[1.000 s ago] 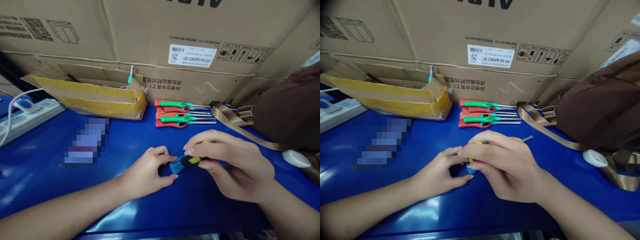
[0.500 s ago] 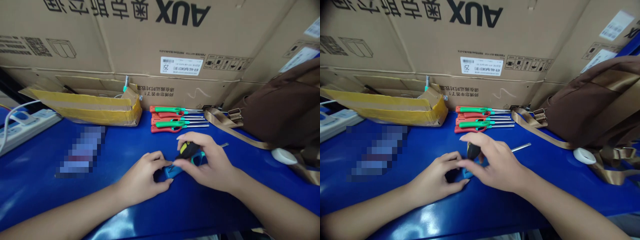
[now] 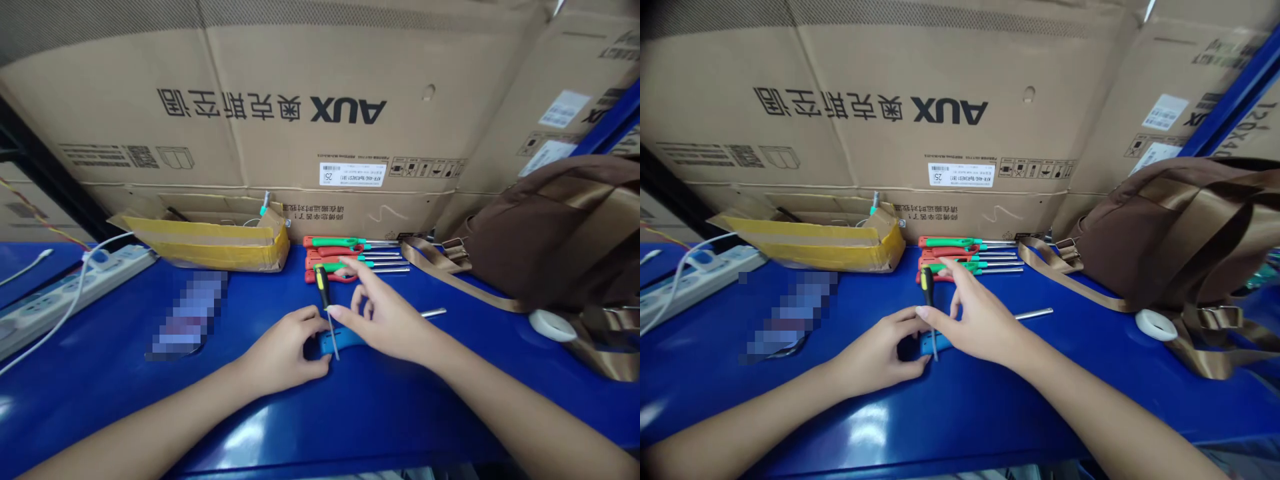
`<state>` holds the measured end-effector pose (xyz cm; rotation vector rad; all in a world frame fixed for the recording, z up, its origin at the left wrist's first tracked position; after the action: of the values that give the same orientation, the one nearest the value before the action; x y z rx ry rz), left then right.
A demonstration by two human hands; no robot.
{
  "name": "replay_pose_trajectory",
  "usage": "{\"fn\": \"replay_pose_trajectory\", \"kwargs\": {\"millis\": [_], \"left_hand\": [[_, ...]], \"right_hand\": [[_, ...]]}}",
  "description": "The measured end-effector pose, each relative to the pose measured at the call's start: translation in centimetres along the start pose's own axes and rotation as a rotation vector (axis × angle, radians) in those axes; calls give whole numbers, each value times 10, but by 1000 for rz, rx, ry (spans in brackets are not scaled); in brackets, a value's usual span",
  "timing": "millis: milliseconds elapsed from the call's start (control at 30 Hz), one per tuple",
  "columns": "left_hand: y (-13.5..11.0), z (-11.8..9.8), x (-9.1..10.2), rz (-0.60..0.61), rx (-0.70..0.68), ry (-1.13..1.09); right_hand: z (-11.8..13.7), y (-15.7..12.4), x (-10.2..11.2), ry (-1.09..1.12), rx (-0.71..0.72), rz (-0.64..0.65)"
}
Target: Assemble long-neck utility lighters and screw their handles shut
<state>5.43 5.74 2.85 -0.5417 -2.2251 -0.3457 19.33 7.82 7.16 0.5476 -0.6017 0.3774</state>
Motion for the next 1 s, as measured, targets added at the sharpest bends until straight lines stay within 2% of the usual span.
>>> {"fn": "replay_pose_trajectory", "kwargs": {"millis": [100,167,400,533,633,800,900,1000], "left_hand": [[0,-2,-2,-1,-1,44],[-1,-2,-2,8,6,44],[-2,-3,0,32,9,19],[-5,-5,0,0,10,113],[-6,-11,-4,-3,-6,206],[-2,-31,-22,64,-78,413],[5,-38,-33,111,-58,481],[12,-42,-31,158,-43,502]], "right_hand": [[-9,-1,-22,-220,-10,130],[-16,-3,-29,-261,19,205],[-41,-6,-21,-346,14,254],[-42,-5,1,-454,-46,307],[-49,-3,33,-587,-156,327],[-91,-13,79,-729,-407,474],[-119,-25,89,-732,-504,557],[-134,-37,94,-719,-552,600]]}}
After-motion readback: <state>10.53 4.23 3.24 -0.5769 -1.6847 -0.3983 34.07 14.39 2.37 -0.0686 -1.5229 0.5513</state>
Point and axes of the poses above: each hand's wrist, its own y-axis towards the middle knuckle, its own x-axis out of the back of the hand, z = x × y, the point moved 8 cm from there along y, towards the middle knuckle, and after that the axes turned 13 degrees about x, right-handed, at the moved point
